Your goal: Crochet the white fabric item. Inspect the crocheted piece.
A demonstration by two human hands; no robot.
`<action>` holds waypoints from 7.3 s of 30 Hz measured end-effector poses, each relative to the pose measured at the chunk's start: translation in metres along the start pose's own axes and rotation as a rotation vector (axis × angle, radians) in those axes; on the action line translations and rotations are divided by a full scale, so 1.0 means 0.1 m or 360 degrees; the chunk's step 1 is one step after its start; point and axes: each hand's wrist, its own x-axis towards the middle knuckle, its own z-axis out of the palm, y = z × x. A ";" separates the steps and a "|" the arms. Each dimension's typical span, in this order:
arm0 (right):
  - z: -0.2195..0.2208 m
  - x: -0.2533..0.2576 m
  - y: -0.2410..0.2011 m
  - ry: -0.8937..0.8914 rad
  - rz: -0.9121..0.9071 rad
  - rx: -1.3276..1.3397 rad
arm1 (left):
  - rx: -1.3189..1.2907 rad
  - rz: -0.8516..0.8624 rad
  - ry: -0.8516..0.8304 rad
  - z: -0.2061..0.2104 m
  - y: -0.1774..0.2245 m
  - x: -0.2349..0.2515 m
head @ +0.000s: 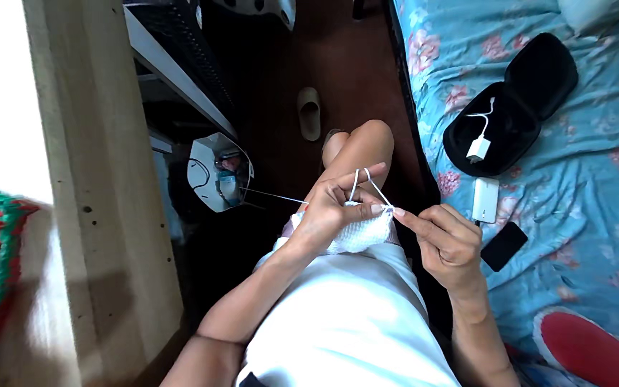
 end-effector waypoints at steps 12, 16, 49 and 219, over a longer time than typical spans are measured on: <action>0.02 0.01 -0.09 0.0003 0.0101 0.0070 | 0.0512 0.0521 0.0085 0.12 -0.11 -0.08; 0.12 0.08 -0.37 0.0073 0.0483 0.0211 | 0.1163 0.1304 0.0193 0.18 -0.37 -0.03; 0.04 -0.04 -0.06 0.0252 -0.0211 -0.0287 | -0.0190 -0.0117 -0.0225 -0.07 0.10 0.00; 0.12 0.37 -0.78 -0.0243 0.0736 0.2400 | 0.0661 0.0674 -0.0864 -0.88 0.53 -0.72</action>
